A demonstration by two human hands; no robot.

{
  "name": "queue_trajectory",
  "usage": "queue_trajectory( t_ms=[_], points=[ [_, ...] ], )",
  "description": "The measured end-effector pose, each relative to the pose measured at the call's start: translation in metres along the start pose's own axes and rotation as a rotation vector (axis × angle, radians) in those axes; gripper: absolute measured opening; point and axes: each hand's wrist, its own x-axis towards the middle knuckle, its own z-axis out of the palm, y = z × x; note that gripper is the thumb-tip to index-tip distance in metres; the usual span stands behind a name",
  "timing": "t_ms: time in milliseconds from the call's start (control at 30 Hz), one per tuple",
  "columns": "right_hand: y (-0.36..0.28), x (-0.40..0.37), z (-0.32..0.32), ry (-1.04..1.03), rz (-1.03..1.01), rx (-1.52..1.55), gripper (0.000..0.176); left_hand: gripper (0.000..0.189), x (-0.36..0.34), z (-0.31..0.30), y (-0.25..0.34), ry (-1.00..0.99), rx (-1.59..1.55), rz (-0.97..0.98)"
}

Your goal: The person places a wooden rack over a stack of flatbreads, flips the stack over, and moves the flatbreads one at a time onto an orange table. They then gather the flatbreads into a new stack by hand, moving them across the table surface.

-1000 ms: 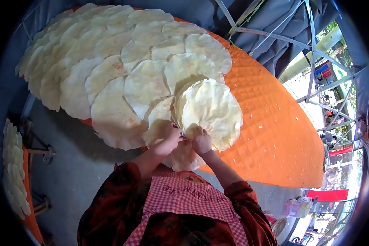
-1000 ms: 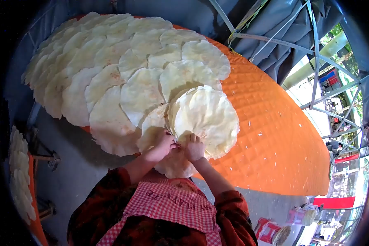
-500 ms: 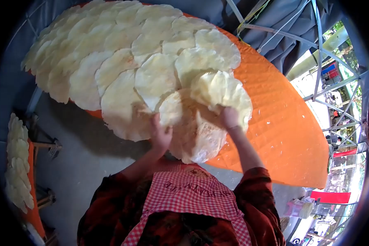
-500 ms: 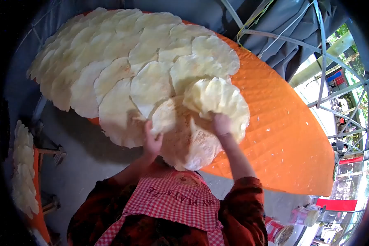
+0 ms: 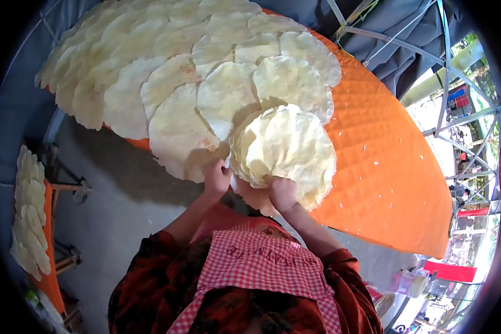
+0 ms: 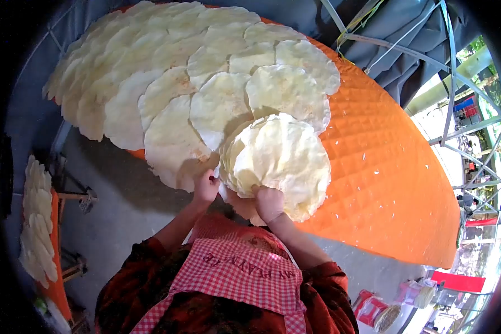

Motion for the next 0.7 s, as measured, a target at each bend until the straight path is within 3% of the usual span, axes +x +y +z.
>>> queue_trajectory(
  t_ms=[100, 200, 267, 300, 400, 467, 500, 600, 667, 700],
  points=[
    [-0.011, -0.001, -0.001, -0.001, 0.044, 0.033, 0.032, 0.013, 0.001, 0.008, -0.003, -0.077, -0.021, -0.028],
    [-0.035, -0.006, 0.007, 0.09, 0.028, 0.055, 0.061, 0.015, -0.007, 0.0, 0.041, -0.236, -0.842, -0.736],
    [-0.046, -0.01, 0.009, 0.096, -0.025, -0.088, 0.081, 0.03, -0.004, 0.002, 0.033, -0.317, -1.01, -0.871],
    [-0.052, -0.011, 0.006, -0.01, 0.018, -0.049, 0.08, 0.036, -0.006, 0.001, 0.032, -0.333, -1.139, -0.905],
    [-0.053, -0.005, 0.018, -0.005, 0.148, 0.046, 0.062, 0.043, -0.007, 0.001, 0.044, -0.337, -1.309, -0.905],
    [-0.044, -0.004, 0.01, 0.069, 0.124, 0.105, 0.052, 0.042, -0.009, -0.002, 0.055, -0.349, -1.379, -0.881],
    [-0.039, -0.003, 0.002, 0.11, 0.115, 0.131, 0.047, 0.04, -0.009, -0.004, 0.061, -0.373, -1.428, -0.868],
    [-0.007, 0.013, -0.04, -0.06, 0.24, 0.179, 0.036, 0.042, -0.006, -0.011, 0.091, -0.497, -1.57, -0.748],
    [0.023, 0.023, -0.061, -0.003, 0.183, 0.242, 0.016, 0.041, -0.001, -0.011, 0.113, -0.533, -1.622, -0.698],
    [0.033, 0.031, -0.088, 0.002, 0.196, 0.287, 0.015, 0.037, 0.003, 0.004, 0.11, -0.486, -1.645, -0.731]
  ],
)
